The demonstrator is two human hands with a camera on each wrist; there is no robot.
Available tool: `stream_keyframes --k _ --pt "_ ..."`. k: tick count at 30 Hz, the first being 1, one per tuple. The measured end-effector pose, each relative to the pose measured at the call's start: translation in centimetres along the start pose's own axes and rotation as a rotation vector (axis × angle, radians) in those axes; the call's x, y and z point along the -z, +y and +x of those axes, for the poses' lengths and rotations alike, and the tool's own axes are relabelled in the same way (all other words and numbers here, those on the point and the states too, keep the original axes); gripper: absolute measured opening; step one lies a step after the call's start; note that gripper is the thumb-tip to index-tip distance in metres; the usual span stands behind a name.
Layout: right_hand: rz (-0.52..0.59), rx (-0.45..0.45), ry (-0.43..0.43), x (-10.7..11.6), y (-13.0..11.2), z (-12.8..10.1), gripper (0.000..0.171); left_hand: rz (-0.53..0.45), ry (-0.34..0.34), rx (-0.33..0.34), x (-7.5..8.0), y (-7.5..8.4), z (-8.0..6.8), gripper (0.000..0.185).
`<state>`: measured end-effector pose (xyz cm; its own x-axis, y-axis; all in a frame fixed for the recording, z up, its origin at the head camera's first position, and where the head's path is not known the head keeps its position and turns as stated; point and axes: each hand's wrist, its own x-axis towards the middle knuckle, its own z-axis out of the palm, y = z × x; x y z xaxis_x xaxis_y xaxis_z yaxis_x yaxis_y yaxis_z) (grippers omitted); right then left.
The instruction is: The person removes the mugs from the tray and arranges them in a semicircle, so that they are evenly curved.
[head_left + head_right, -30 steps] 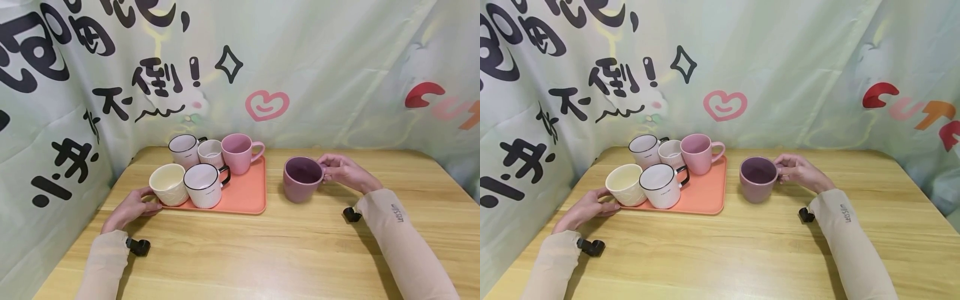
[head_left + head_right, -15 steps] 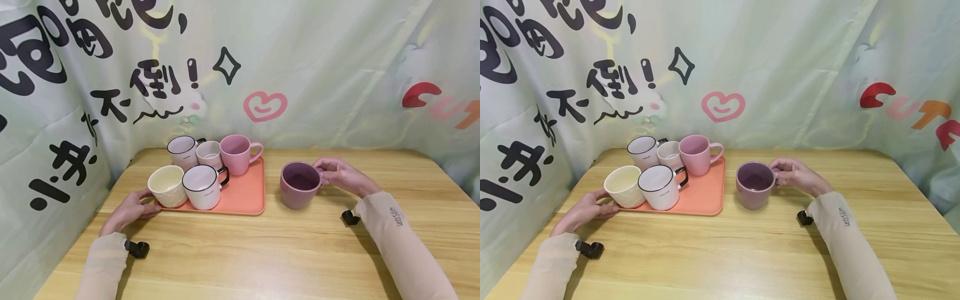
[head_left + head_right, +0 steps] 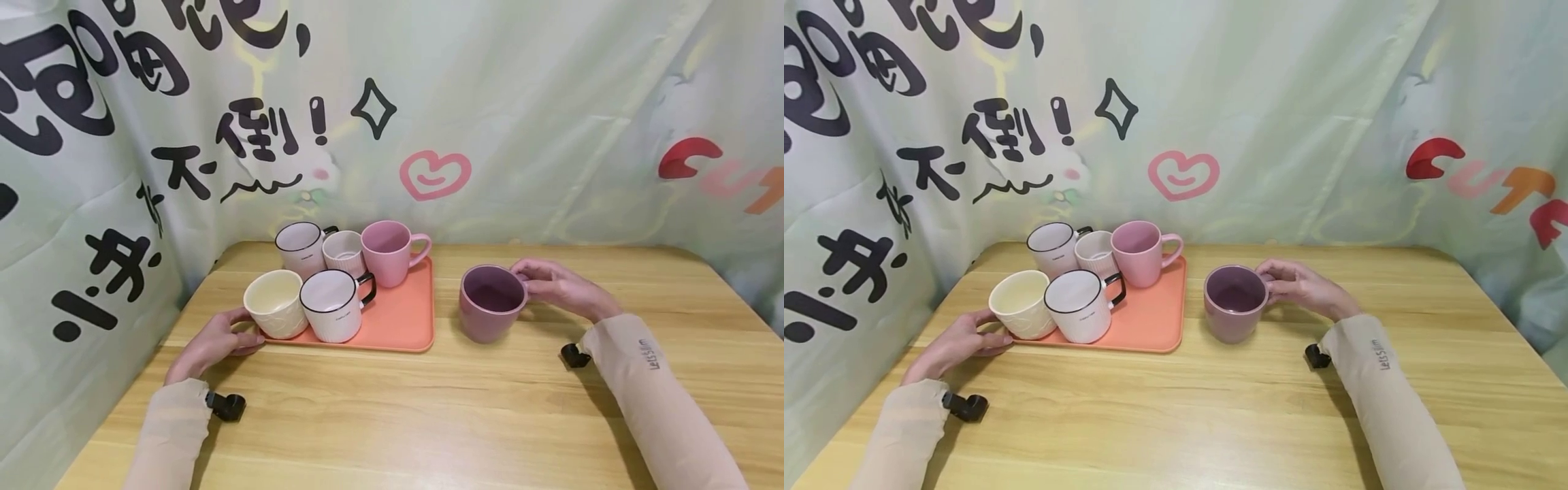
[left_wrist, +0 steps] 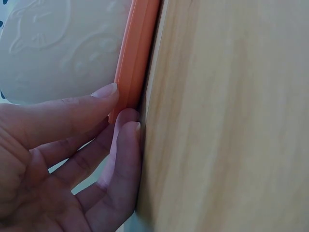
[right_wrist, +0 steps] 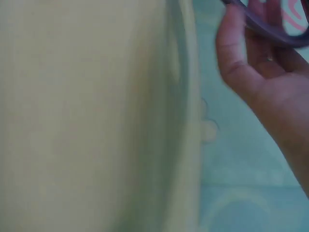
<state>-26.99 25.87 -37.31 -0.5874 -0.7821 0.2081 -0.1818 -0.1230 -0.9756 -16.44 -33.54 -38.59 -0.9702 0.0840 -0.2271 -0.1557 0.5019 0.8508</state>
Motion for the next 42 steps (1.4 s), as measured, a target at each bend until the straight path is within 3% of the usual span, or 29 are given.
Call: stream_keyframes --k 8,13,16,23,30,42 --pt "-0.074 0.053 0.187 1.7 -3.7 -0.1 0.038 -0.001 0.000 -0.002 -0.1 0.0 0.1 0.068" --pt "-0.207 -0.105 0.344 1.3 -5.4 1.1 0.026 -0.012 0.006 -0.002 0.0 0.0 0.0 0.067" --pt "-0.284 -0.195 0.390 0.7 -6.3 1.9 0.026 -0.018 0.012 -0.003 0.0 0.0 0.0 0.067" --pt "-0.347 -0.283 0.420 -0.9 -8.1 4.1 0.043 -0.021 0.018 0.012 -0.2 -0.4 -0.1 0.065" --pt "-0.352 -0.330 0.439 -2.5 -9.8 6.1 0.044 -0.017 0.019 0.020 -0.1 -0.2 -0.1 0.067" --pt "-0.347 -0.295 0.440 -4.7 -11.4 9.4 0.041 -0.011 0.018 0.033 -0.2 -0.2 0.1 0.070"
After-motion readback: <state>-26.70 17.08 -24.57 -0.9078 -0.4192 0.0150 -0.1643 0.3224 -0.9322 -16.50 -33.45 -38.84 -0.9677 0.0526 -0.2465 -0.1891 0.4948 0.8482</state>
